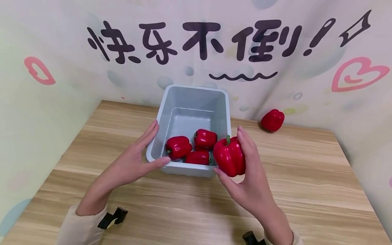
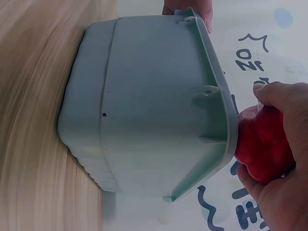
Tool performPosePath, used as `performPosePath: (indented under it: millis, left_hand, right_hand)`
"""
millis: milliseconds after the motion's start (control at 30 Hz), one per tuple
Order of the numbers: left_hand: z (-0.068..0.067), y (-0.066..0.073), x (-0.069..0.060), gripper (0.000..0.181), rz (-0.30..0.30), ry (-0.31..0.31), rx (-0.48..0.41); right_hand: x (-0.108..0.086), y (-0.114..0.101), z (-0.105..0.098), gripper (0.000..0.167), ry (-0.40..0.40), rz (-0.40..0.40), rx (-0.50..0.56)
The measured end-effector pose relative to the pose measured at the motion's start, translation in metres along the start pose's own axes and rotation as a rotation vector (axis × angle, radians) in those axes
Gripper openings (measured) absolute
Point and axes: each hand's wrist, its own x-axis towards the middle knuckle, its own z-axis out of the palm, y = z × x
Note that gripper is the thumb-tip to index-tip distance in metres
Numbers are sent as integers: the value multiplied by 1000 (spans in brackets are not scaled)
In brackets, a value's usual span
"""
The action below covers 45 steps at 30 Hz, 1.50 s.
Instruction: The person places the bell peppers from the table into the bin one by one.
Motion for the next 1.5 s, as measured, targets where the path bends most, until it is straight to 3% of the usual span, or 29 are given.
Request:
performPosePath:
  millis: [567,800,1067,1500]
  left_hand:
    - [0,1,-1,102,-5,-8,-5]
    - [-1,0,-1,102,-10,-4,-1]
    - [-1,1,-1,102,-9,-7,-5]
    - [-1,1,0,101,-2,-7,2]
  right_hand:
    - [2,-1,1,116,-4,-5,-38]
    - [4,-4,2,118,-22,40,-8]
    - [6,-5,2,113,-16,52,4]
    - [6,-3,7,94,-13,0,-13]
